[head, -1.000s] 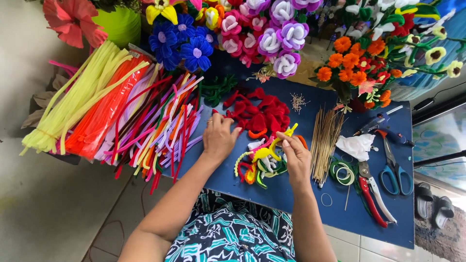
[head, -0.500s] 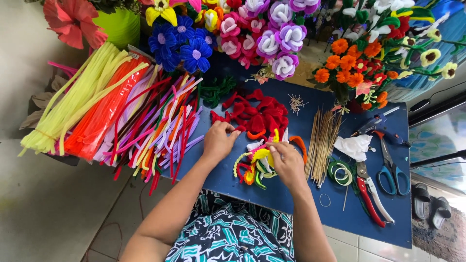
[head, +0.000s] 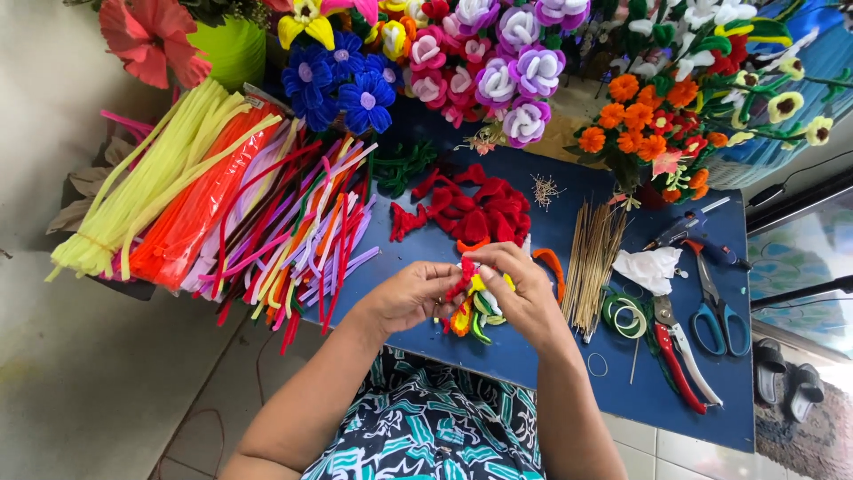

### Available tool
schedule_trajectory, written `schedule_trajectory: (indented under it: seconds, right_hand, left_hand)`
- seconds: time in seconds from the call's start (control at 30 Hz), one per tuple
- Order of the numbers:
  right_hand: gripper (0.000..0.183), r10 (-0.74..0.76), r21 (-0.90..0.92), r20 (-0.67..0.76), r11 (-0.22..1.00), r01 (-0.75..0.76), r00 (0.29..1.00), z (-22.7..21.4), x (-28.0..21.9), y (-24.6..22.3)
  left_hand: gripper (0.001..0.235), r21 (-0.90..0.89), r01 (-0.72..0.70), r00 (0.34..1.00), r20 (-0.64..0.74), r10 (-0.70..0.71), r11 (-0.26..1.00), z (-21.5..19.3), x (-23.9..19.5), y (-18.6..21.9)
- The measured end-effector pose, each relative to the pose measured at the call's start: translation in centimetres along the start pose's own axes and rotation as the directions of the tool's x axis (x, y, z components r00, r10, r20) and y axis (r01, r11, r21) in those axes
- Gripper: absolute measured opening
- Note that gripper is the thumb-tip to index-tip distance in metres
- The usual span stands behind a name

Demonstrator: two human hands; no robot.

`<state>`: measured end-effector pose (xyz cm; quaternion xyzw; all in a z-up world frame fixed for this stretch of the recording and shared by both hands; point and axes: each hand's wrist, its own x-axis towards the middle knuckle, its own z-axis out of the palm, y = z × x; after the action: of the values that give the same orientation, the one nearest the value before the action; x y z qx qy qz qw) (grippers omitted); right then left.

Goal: The person assembles small artificial flowers by hand, shaping red and yellow felt pieces and attaching them to a central core. They repeatedly pick up, shape, and place felt petals and other components on a blue work table, occasionally sorting through piles of colored felt and craft supplies.

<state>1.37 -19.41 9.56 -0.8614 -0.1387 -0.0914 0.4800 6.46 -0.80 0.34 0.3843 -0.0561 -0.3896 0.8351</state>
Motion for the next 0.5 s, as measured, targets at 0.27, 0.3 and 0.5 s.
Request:
schedule_trajectory:
  seconds: [0.27, 0.3, 0.5]
  right_hand:
    - [0.014, 0.041, 0.319, 0.021, 0.947, -0.045, 0.999, 0.1, -0.7, 1.4]
    - [0.015, 0.058, 0.316, 0.003, 0.947, -0.056, 0.998, 0.1, -0.8, 1.7]
    - [0.018, 0.172, 0.306, 0.041, 0.935, -0.176, 0.984, 0.1, -1.3, 1.3]
  left_hand:
    - [0.02, 0.271, -0.153, 0.98, -0.083, 0.182, 0.95, 3.6, -2.1, 1.9]
    - [0.025, 0.396, -0.205, 0.951, -0.134, 0.277, 0.895, 4.5, -2.5, 2.5]
    - [0.015, 0.586, -0.338, 0.888, -0.06, 0.456, 0.737, 4.1, -2.8, 2.0]
